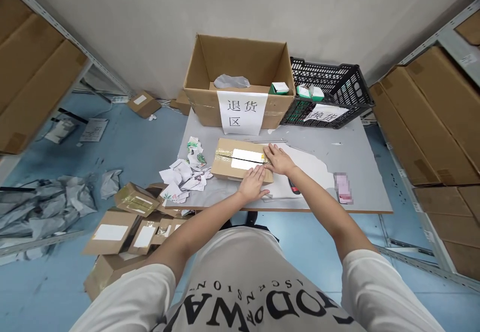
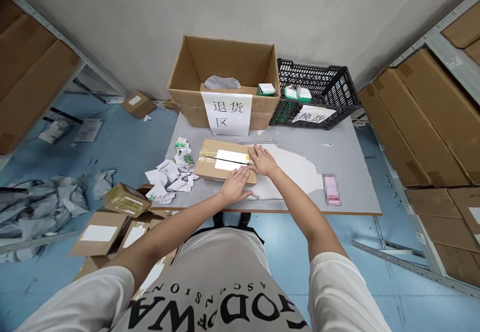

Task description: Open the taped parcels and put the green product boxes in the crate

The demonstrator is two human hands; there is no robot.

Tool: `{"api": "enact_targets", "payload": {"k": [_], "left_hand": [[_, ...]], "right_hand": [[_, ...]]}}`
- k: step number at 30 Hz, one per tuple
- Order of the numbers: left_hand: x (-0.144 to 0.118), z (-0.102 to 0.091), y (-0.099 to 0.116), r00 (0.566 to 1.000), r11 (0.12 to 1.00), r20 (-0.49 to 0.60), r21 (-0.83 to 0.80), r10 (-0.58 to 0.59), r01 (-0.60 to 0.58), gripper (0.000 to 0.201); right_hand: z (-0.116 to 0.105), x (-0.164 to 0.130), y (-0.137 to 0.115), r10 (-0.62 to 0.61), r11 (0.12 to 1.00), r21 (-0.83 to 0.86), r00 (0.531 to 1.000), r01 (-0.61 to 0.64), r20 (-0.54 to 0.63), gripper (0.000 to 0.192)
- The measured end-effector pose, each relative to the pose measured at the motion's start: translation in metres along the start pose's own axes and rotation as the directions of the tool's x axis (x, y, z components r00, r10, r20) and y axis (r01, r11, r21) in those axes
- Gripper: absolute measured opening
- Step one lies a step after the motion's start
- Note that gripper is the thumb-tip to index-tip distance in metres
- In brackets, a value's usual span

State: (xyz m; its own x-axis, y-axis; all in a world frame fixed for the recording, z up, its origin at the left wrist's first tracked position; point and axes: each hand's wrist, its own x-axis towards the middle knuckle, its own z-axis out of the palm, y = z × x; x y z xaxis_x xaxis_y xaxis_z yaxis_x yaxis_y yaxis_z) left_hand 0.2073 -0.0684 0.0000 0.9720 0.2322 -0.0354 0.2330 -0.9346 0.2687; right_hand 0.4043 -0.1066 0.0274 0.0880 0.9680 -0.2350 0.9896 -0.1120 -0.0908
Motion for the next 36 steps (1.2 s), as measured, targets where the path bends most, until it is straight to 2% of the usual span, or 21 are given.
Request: {"api": "enact_targets", "payload": {"k": [3, 10, 15, 25, 30, 33, 36], "left_hand": [[0.000, 0.001, -0.001, 1.000, 1.000, -0.008, 0.003, 0.003, -0.003, 0.084], [-0.005, 0.003, -0.003, 0.999, 0.999, -0.029, 0.007, 0.040, -0.040, 0.092], [-0.007, 0.001, -0.006, 0.998, 0.998, -0.011, 0.003, 0.055, -0.055, 0.095], [-0.002, 0.001, -0.005, 0.998, 0.999, 0.026, -0.012, 0.049, -0.049, 0.100], [-0.004, -0.002, -0.005, 0.998, 0.999, 0.032, 0.000, 0.050, -0.050, 0.101], [-0.006, -0.002, -0.005, 0.998, 0.999, 0.051, 0.007, 0.049, -0.049, 0.101], [-0.008, 0.000, -0.006, 0.995, 0.997, 0.071, 0.015, 0.072, -0.073, 0.103]], "right_hand": [[-0.001, 0.000, -0.004, 0.008, 0.999, -0.036, 1.000, -0.007, 0.010, 0.076], [-0.007, 0.004, 0.003, -0.031, 0.998, 0.058, 0.999, 0.032, -0.021, 0.077], [-0.013, 0.009, -0.001, -0.050, 0.996, -0.068, 0.999, 0.049, -0.013, 0.079], [0.013, 0.015, -0.031, 0.120, 0.961, -0.236, 0.987, -0.142, -0.104, 0.061], [0.009, 0.023, -0.031, -0.007, 0.966, -0.258, 0.999, -0.005, -0.047, 0.056], [-0.006, 0.023, -0.026, -0.030, 0.962, -0.273, 1.000, 0.028, -0.004, 0.055], [-0.029, 0.027, -0.019, -0.024, 0.973, -0.224, 0.991, 0.054, 0.134, 0.052]]}}
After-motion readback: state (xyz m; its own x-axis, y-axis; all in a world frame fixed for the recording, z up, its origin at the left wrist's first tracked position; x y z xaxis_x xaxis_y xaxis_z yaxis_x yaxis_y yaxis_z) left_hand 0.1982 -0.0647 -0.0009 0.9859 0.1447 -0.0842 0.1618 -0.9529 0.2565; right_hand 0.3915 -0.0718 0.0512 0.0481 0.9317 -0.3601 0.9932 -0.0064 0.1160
